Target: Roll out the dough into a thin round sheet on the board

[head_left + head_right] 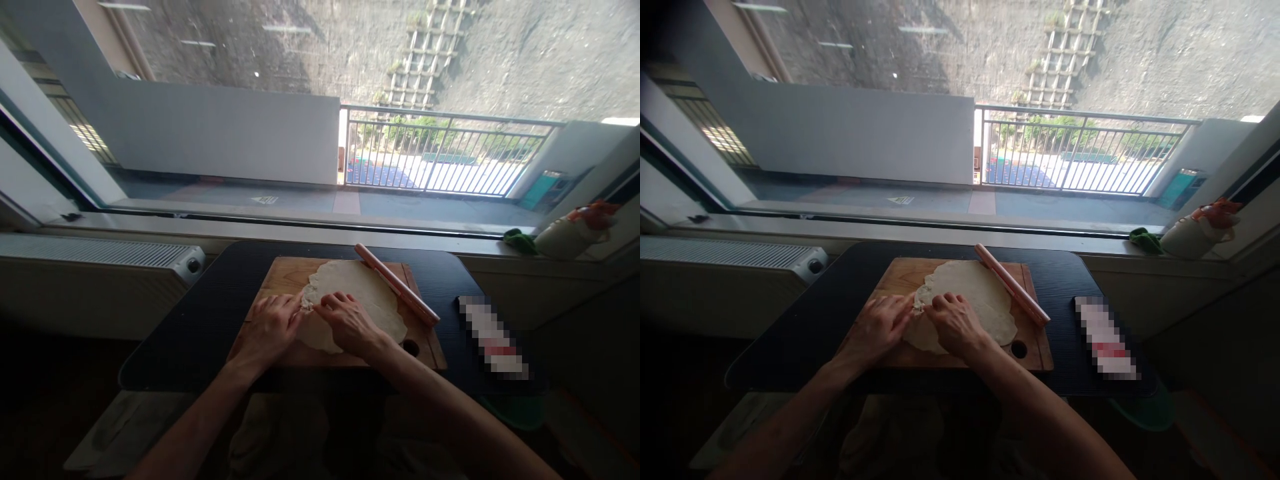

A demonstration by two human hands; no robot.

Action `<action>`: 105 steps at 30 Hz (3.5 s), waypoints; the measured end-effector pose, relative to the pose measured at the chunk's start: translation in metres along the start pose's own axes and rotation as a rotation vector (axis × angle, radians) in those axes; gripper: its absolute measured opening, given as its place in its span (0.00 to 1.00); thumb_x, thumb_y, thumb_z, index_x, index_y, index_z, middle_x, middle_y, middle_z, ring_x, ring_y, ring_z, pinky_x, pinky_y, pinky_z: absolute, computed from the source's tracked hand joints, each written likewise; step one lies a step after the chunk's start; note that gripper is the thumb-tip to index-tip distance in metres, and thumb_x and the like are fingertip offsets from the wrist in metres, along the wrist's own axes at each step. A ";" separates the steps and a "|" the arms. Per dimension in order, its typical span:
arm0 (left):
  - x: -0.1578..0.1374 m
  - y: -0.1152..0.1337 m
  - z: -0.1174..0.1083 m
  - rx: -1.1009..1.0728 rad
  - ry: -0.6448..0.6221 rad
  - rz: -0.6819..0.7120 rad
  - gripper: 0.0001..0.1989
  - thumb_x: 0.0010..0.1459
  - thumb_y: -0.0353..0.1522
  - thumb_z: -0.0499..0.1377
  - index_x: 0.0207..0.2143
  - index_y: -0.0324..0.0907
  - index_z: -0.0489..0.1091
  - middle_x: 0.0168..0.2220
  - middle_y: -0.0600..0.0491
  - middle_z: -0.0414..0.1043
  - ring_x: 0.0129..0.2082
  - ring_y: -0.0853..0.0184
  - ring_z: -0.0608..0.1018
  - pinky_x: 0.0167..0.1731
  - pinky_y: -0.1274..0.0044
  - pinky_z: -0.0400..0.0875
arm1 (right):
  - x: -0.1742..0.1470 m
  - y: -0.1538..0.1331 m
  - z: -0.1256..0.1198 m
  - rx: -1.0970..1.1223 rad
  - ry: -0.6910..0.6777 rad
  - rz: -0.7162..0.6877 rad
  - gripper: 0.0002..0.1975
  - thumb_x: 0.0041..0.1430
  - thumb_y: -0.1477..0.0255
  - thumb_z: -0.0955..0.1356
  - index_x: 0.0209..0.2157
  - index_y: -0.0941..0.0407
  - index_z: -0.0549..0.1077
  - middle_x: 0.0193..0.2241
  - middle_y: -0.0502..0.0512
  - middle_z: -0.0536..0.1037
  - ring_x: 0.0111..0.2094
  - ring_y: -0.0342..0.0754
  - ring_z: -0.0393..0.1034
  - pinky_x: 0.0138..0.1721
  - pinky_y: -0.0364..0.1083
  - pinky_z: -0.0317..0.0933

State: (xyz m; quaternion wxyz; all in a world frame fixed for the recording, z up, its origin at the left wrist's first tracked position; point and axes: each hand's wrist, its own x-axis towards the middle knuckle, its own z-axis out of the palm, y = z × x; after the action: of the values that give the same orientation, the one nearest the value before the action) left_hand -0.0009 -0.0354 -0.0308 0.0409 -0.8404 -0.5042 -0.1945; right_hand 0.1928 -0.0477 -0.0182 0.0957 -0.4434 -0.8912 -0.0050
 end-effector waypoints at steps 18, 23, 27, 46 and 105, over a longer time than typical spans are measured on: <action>-0.002 0.020 0.002 0.092 -0.015 0.011 0.16 0.60 0.37 0.49 0.49 0.47 0.69 0.40 0.49 0.71 0.43 0.59 0.69 0.54 0.58 0.49 | -0.012 0.021 0.009 0.051 0.123 0.207 0.14 0.58 0.77 0.61 0.45 0.52 0.70 0.44 0.55 0.67 0.45 0.49 0.57 0.47 0.47 0.51; 0.007 0.023 -0.006 0.117 -0.032 0.073 0.14 0.60 0.34 0.49 0.44 0.46 0.72 0.40 0.49 0.71 0.46 0.59 0.68 0.56 0.59 0.48 | -0.014 0.020 0.016 0.065 0.171 0.219 0.14 0.58 0.76 0.61 0.44 0.51 0.70 0.44 0.54 0.67 0.45 0.50 0.57 0.47 0.47 0.51; 0.000 0.014 -0.009 0.059 -0.042 0.025 0.16 0.61 0.35 0.48 0.49 0.46 0.68 0.45 0.50 0.71 0.47 0.61 0.69 0.54 0.62 0.53 | -0.015 0.021 0.018 0.085 0.198 0.210 0.14 0.58 0.77 0.61 0.44 0.50 0.69 0.44 0.53 0.67 0.45 0.49 0.57 0.48 0.47 0.51; 0.035 -0.013 0.015 0.152 -0.120 -0.113 0.22 0.63 0.41 0.41 0.55 0.52 0.62 0.58 0.50 0.60 0.60 0.60 0.58 0.56 0.59 0.50 | -0.015 0.023 0.019 0.101 0.224 0.232 0.11 0.59 0.76 0.60 0.41 0.51 0.69 0.43 0.52 0.68 0.45 0.49 0.58 0.47 0.46 0.52; 0.192 0.019 0.042 -0.089 -0.440 -0.229 0.15 0.46 0.40 0.58 0.36 0.42 0.73 0.40 0.45 0.75 0.39 0.59 0.75 0.36 0.73 0.68 | 0.077 0.137 -0.036 -0.095 -0.150 0.180 0.14 0.55 0.79 0.62 0.41 0.56 0.75 0.42 0.58 0.75 0.45 0.48 0.66 0.47 0.44 0.54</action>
State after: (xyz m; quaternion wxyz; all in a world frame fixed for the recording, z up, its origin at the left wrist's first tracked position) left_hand 0.1076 0.1261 0.0038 -0.1290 -0.8009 -0.5838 -0.0324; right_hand 0.2619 0.0931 0.0207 0.0078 -0.5249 -0.8511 -0.0055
